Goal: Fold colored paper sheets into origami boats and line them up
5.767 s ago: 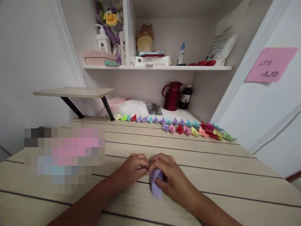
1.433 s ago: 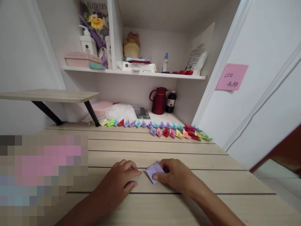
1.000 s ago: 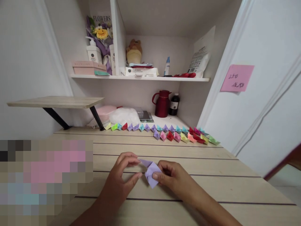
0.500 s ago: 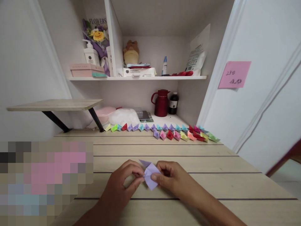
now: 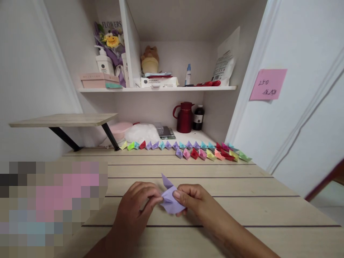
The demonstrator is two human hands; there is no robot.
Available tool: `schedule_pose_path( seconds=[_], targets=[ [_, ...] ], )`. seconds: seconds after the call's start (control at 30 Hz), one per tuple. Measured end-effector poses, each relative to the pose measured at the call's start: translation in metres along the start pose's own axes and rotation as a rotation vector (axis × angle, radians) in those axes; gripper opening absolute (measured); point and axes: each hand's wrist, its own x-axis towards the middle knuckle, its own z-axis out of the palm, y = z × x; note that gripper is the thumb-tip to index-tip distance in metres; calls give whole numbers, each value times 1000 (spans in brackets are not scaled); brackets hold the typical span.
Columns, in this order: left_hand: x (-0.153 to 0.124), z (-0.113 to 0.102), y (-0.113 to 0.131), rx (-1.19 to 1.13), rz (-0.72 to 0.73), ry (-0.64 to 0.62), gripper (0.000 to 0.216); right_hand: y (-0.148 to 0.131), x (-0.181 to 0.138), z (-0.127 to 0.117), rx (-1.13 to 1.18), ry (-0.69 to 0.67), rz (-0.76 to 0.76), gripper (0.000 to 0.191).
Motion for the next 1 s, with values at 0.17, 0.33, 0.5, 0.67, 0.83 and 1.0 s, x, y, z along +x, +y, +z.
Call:
schedule_pose_path(
  seconds=[0.17, 0.33, 0.5, 0.67, 0.83, 1.0],
  targets=[
    [0, 2, -2, 5, -26, 116, 12, 0, 0, 6, 76, 51, -17, 39],
    [-4, 11, -10, -153, -300, 130, 13, 6, 2, 1, -143, 161, -74, 41],
    [-2, 9, -9, -422, -566, 139, 19, 15, 2, -3, -358, 193, -179, 40],
    [-2, 7, -5, -541, -619, 70, 31, 14, 2, 0, -351, 183, -180, 41],
    [-12, 21, -16, -555, -524, 75, 51, 16, 7, 4, 125, 207, -12, 38],
    [-17, 32, -20, -559, -574, -26, 59, 23, 10, 8, 512, 179, 76, 25]
  ],
)
